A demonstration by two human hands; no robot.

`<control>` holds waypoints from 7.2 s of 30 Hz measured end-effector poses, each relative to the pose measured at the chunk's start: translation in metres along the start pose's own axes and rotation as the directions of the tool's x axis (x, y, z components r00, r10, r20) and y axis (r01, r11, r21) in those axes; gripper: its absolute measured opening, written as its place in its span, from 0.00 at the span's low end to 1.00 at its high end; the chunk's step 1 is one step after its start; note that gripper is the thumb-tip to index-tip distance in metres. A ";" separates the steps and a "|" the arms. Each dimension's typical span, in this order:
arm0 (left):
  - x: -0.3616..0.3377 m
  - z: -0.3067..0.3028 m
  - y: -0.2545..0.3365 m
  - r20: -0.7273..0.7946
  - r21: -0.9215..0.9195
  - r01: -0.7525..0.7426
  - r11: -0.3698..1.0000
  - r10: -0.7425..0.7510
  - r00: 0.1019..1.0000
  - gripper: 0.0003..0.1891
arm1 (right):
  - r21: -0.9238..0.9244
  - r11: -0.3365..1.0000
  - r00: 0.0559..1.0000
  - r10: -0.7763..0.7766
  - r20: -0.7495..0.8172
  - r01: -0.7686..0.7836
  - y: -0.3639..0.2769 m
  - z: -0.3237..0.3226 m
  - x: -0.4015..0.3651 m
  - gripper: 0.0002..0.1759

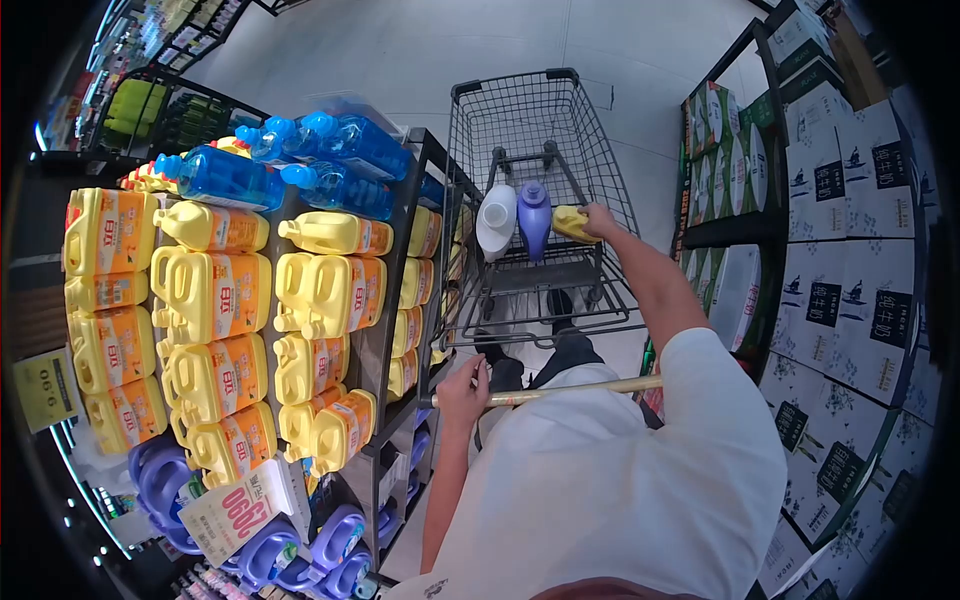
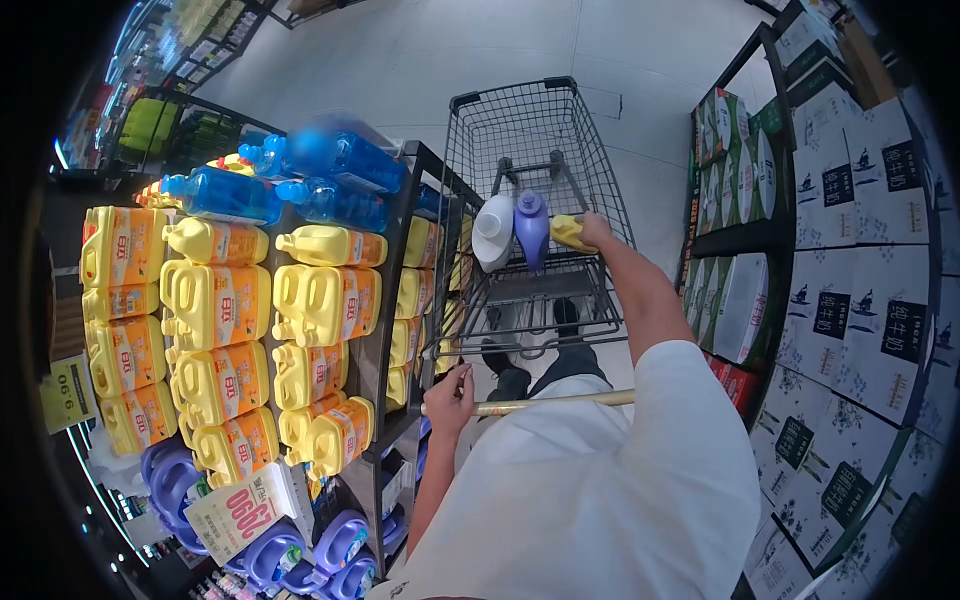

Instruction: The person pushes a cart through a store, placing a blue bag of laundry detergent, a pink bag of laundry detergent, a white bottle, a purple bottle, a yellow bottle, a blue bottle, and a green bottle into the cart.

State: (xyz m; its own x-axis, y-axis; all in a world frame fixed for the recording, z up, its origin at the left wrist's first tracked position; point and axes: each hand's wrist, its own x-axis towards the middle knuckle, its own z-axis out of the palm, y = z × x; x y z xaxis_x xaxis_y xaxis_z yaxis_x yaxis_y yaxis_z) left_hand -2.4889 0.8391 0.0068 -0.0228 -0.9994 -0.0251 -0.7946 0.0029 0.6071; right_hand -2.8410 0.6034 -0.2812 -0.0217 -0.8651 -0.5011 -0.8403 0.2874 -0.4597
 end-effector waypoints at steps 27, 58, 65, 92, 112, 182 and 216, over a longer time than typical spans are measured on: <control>0.020 0.004 0.000 -0.078 0.004 -0.273 0.962 0.273 0.959 0.09 | -0.046 0.985 0.951 -0.175 -0.254 0.169 -0.009 -0.028 -0.003 0.25; 0.193 0.032 0.024 0.126 0.280 -0.213 0.936 0.184 0.975 0.21 | 0.116 0.982 0.748 -0.034 -0.663 0.148 -0.102 -0.161 -0.167 0.21; 0.237 0.054 0.042 0.046 0.267 -0.091 0.959 0.082 0.996 0.23 | -0.034 0.992 0.770 -0.119 -0.627 0.125 -0.098 -0.202 -0.104 0.27; 0.388 0.110 0.091 -0.031 0.099 -0.022 0.995 0.025 0.999 0.25 | -0.188 0.943 0.872 -0.325 -0.365 0.273 -0.093 -0.316 0.132 0.33; 0.524 0.096 0.088 -0.060 -0.043 0.217 0.975 -0.219 0.974 0.22 | -0.056 0.887 0.823 -0.447 -0.350 0.458 -0.175 -0.370 0.287 0.32; 0.744 0.003 -0.012 -0.548 -0.456 0.448 0.769 -0.639 0.540 0.12 | 0.667 -0.200 -0.659 -0.505 0.558 0.718 -0.785 -0.225 0.245 0.22; 0.729 -0.039 0.042 -0.734 -0.610 -0.057 0.791 -0.590 -0.336 0.49 | 0.889 0.417 -0.417 -0.786 0.457 0.188 -0.848 -0.334 0.353 0.19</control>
State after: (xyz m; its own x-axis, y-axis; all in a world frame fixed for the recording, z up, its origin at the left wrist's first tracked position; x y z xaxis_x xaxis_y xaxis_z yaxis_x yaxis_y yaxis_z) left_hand -2.5152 0.1098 0.0453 0.9220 0.3093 0.2331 -0.2572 0.0389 0.9656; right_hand -2.3167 -0.0828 0.1767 0.9166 0.3231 0.2356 0.1272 0.3231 -0.9378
